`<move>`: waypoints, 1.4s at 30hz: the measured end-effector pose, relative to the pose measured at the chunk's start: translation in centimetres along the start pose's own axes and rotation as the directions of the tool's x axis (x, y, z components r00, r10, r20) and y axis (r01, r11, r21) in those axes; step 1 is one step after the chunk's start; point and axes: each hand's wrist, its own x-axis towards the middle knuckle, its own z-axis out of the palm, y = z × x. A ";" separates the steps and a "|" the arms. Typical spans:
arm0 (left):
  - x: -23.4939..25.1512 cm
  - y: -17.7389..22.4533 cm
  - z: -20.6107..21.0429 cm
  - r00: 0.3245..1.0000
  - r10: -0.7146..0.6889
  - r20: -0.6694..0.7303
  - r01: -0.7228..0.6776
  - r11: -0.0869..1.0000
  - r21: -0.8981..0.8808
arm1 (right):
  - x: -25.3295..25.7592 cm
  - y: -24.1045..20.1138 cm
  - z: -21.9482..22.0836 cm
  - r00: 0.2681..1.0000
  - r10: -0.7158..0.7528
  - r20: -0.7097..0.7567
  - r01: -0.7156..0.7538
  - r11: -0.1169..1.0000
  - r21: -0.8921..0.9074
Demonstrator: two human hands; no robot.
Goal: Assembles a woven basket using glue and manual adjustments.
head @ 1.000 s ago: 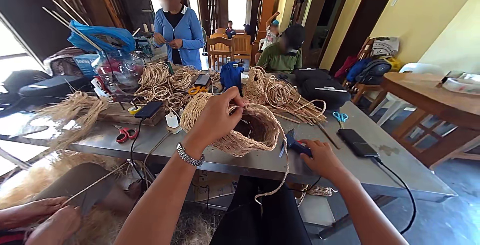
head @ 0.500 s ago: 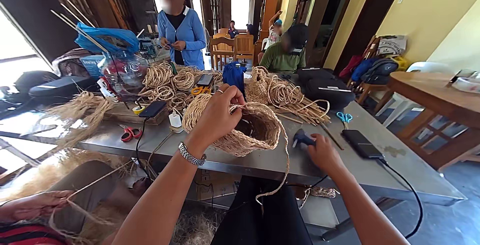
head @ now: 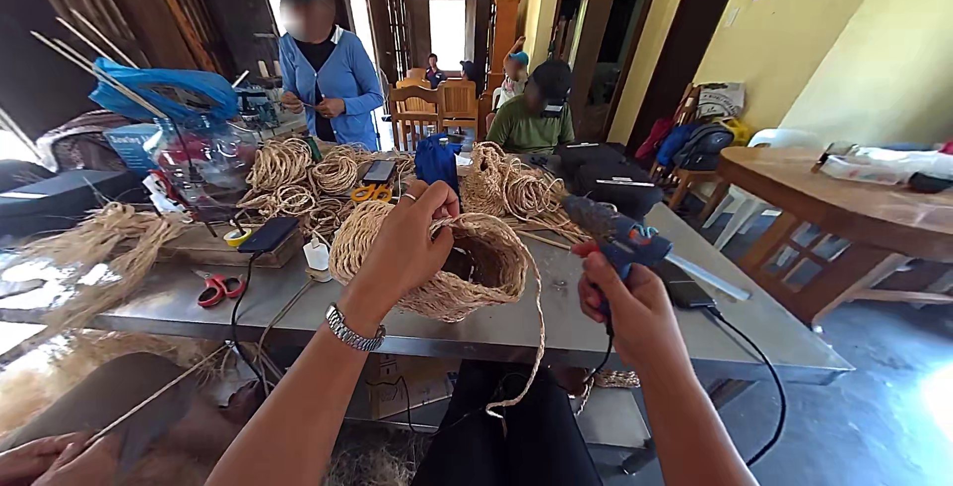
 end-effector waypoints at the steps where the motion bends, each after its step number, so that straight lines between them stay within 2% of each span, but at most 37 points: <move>1: 0.0 0.1 0.1 1.000 -0.001 -0.004 0.001 1.000 0.004 | -0.3 -0.1 0.6 1.000 -0.005 0.031 0.005 1.000 0.012; 7: -0.2 0.6 0.2 1.000 -0.021 -0.019 0.021 0.999 0.028 | -1.1 0.3 2.5 0.989 -0.012 0.147 0.010 1.000 0.017; 12: -0.5 0.9 0.1 1.000 -0.007 -0.028 0.008 0.999 0.042 | -0.6 0.7 3.5 0.988 -0.012 0.153 0.031 0.992 -0.122; 16: -0.5 1.2 0.2 1.000 -0.006 -0.022 0.007 0.999 0.049 | 0.0 1.3 3.7 0.983 -0.066 0.172 0.105 0.968 -0.228; 29: -0.6 1.5 0.3 1.000 -0.013 -0.019 0.014 0.999 0.033 | 0.8 1.0 3.8 0.981 -0.107 0.164 0.170 0.881 -0.442; 42: -0.6 1.7 0.4 1.000 -0.014 0.018 0.013 0.999 0.037 | 0.7 0.7 3.3 0.986 -0.060 0.155 0.126 0.877 -0.463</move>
